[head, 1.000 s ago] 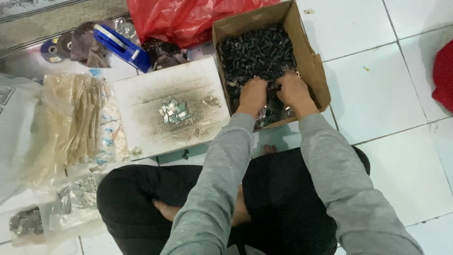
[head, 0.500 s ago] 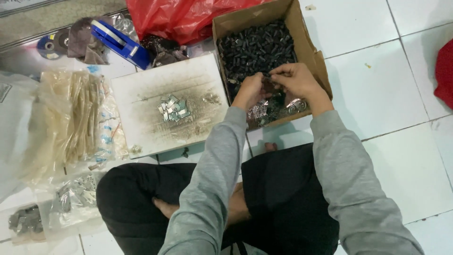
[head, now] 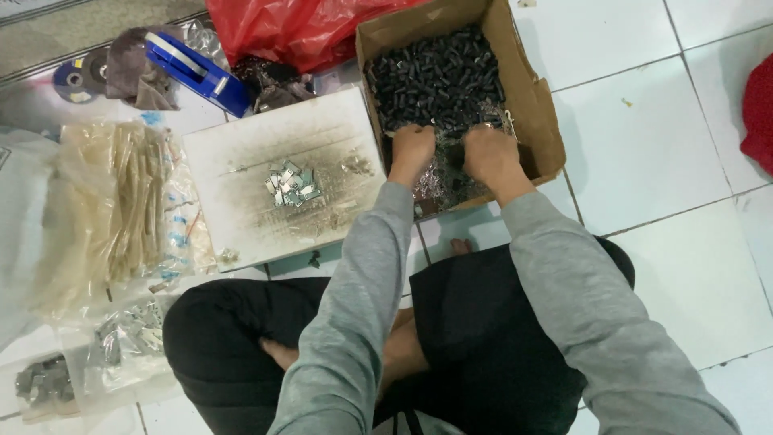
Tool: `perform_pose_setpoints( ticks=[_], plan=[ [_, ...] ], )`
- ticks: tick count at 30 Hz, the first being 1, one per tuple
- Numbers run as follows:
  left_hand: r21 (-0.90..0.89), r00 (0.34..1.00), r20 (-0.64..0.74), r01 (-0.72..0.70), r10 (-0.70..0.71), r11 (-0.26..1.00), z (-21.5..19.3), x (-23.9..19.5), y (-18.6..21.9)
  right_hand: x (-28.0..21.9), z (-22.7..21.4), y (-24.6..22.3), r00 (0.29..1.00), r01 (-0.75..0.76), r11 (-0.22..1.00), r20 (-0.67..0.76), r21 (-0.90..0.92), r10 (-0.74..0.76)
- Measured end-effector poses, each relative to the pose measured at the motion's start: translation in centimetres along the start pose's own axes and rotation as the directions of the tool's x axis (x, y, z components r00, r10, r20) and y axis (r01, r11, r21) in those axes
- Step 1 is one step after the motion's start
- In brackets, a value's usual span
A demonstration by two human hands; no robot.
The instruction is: Organizing and sorting small metal components from a board into a cardboard box.
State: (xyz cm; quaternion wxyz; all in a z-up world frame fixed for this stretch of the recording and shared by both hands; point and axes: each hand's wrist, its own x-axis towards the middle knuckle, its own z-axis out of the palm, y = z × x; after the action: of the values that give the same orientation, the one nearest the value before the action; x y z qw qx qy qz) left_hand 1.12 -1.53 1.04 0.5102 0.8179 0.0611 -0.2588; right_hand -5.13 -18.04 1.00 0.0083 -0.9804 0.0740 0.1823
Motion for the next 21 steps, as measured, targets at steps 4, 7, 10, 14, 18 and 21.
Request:
perform_pose_setpoints(
  ticks=[4,7,10,14,18,21],
  plan=[
    [-0.087,0.999,-0.002,0.036,-0.036,0.996,0.3,0.4,-0.7,-0.3,0.2,0.0,1.0,0.008,1.0,0.002,-0.004,-0.008],
    [-0.112,1.0,-0.021,0.015,-0.018,0.994,-0.4,-0.6,0.1,-1.4,-1.9,-0.7,0.993,0.006,0.998,0.121,0.063,-0.014],
    [-0.165,0.999,-0.027,0.021,-0.025,0.986,-0.4,-0.5,-0.1,-3.2,-5.1,-1.2,0.988,0.012,0.975,0.144,0.224,-0.046],
    [-0.209,0.999,-0.003,0.033,-0.034,0.977,-0.3,-1.6,0.5,-3.2,-5.7,0.9,0.989,-0.098,0.658,0.144,0.746,-0.016],
    [-0.485,0.962,0.248,0.227,-0.115,0.845,1.6,0.4,-0.8,-1.8,-4.3,1.6,0.986,-0.133,0.406,0.161,0.904,-0.035],
    [-0.566,0.935,0.342,0.286,-0.096,0.773,1.1,-1.0,0.5,-2.0,-4.7,0.3,0.983,-0.135,0.222,0.159,0.966,-0.096]
  ],
)
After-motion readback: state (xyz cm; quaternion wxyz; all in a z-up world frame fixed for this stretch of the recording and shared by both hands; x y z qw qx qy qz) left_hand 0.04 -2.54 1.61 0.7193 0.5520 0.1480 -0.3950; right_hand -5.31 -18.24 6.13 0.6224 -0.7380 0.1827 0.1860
